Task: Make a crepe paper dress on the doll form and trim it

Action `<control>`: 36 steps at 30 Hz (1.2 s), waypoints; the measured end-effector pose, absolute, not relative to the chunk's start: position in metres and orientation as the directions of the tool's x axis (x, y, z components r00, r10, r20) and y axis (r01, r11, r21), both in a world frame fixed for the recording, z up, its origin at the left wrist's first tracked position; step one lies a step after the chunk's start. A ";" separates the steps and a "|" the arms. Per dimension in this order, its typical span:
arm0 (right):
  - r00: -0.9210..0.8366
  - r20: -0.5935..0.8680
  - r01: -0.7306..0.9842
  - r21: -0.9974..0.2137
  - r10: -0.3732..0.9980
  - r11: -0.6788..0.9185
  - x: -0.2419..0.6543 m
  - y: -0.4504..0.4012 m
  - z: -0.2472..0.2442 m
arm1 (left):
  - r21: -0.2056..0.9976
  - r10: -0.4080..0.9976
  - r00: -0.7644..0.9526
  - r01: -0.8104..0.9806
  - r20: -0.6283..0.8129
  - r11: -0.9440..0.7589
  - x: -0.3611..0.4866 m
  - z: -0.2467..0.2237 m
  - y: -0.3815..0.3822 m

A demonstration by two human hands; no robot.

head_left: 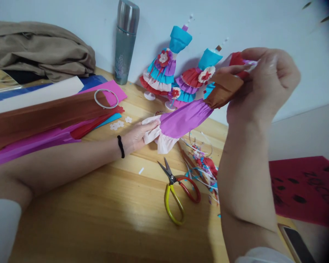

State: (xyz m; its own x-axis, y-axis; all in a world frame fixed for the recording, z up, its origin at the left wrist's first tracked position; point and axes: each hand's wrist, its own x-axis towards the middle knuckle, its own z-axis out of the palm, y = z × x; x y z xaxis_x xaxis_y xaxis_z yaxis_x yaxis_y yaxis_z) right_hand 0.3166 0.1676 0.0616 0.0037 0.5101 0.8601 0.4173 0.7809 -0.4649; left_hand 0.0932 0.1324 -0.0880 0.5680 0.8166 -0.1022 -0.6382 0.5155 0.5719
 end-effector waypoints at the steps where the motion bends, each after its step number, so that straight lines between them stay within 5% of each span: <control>1: 0.006 0.860 0.421 -0.465 0.510 0.779 0.317 0.166 0.062 | 0.564 0.807 0.583 -0.636 -0.096 0.527 0.092 -0.087 0.133; 22: -0.028 0.867 0.632 -0.371 0.498 0.680 0.277 0.113 0.069 | 0.429 0.717 0.646 -0.588 -0.262 0.686 0.086 -0.069 0.130; 30: 0.241 0.895 0.587 -0.442 0.375 0.678 0.303 0.134 0.074 | 0.549 0.700 0.715 -0.585 0.002 0.596 0.082 -0.073 0.122; 33: 0.352 0.882 0.551 -0.467 0.314 0.691 0.315 0.132 0.073 | 0.679 0.667 0.729 -0.570 0.157 0.463 0.087 -0.077 0.117; 36: 0.371 0.884 0.530 -0.454 0.285 0.716 0.315 0.127 0.067 | 0.756 0.741 0.652 -0.563 0.158 0.334 0.094 -0.082 0.115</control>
